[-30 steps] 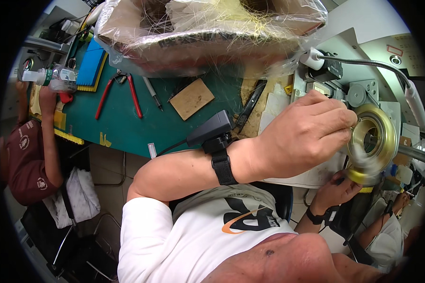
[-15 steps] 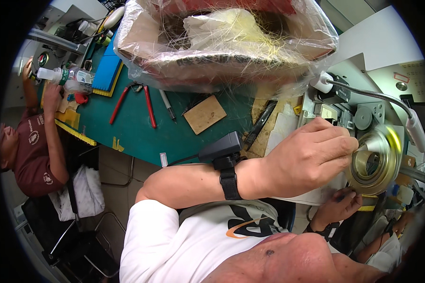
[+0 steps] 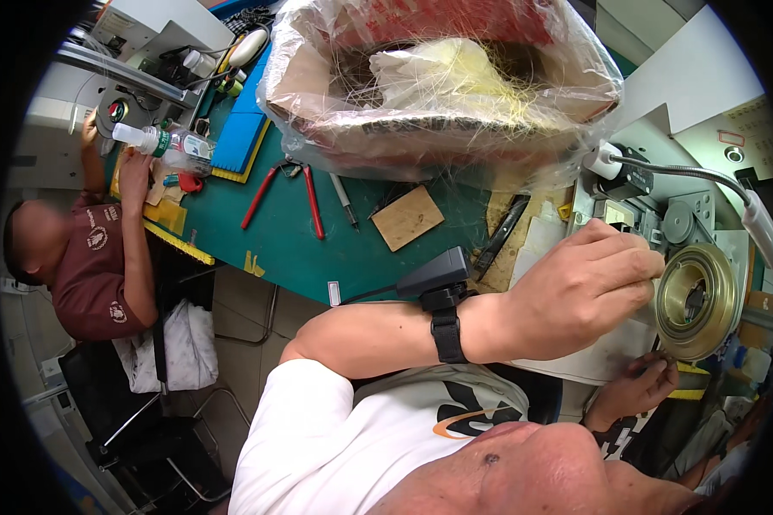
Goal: Assembling and gluing small precision components using a rotating fixture and tweezers.
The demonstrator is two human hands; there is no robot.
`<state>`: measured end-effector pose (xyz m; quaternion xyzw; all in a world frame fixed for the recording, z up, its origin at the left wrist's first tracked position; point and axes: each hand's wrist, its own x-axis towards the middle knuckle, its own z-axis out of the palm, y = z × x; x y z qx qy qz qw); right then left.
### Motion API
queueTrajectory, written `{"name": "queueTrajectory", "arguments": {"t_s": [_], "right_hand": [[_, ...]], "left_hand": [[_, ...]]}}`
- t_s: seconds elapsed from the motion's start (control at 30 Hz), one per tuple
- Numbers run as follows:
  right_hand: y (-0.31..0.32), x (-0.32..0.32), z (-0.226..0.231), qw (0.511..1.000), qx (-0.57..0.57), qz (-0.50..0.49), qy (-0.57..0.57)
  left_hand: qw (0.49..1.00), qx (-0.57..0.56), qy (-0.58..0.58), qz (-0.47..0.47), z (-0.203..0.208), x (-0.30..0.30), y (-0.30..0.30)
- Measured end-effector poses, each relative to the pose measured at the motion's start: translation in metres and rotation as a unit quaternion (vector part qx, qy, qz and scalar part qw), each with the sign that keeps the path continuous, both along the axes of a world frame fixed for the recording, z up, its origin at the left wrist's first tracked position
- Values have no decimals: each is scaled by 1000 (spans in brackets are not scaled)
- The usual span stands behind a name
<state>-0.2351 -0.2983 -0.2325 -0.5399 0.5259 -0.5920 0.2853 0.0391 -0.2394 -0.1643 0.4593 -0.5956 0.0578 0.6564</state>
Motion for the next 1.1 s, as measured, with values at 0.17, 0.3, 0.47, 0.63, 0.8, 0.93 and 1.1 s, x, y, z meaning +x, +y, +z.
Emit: {"name": "queueTrajectory", "arguments": {"t_s": [0.17, 0.3, 0.47, 0.63, 0.8, 0.93, 1.1], "right_hand": [[-1, -8, -5, 1000, -3, 25, -6], [0, -7, -6, 1000, -4, 13, 3], [1, -9, -7, 999, -11, 35, 15], [-7, -15, -12, 994, -38, 97, 26], [-8, -10, -15, 994, -20, 108, 7], [-14, -15, -10, 991, -38, 119, 38], [10, -13, 15, 980, -45, 194, 24]], "left_hand": [[1000, -2, -6, -4, 0, 2, 1], [1000, 3, -9, -9, 0, 2, 1], [1000, -8, -12, -8, -2, 0, -2], [1000, -8, -25, -5, -1, 2, -1], [999, 6, -44, -5, 4, 6, 0], [998, 20, -51, -10, 8, 7, 0], [998, 31, -50, -2, 19, 5, 1]]}}
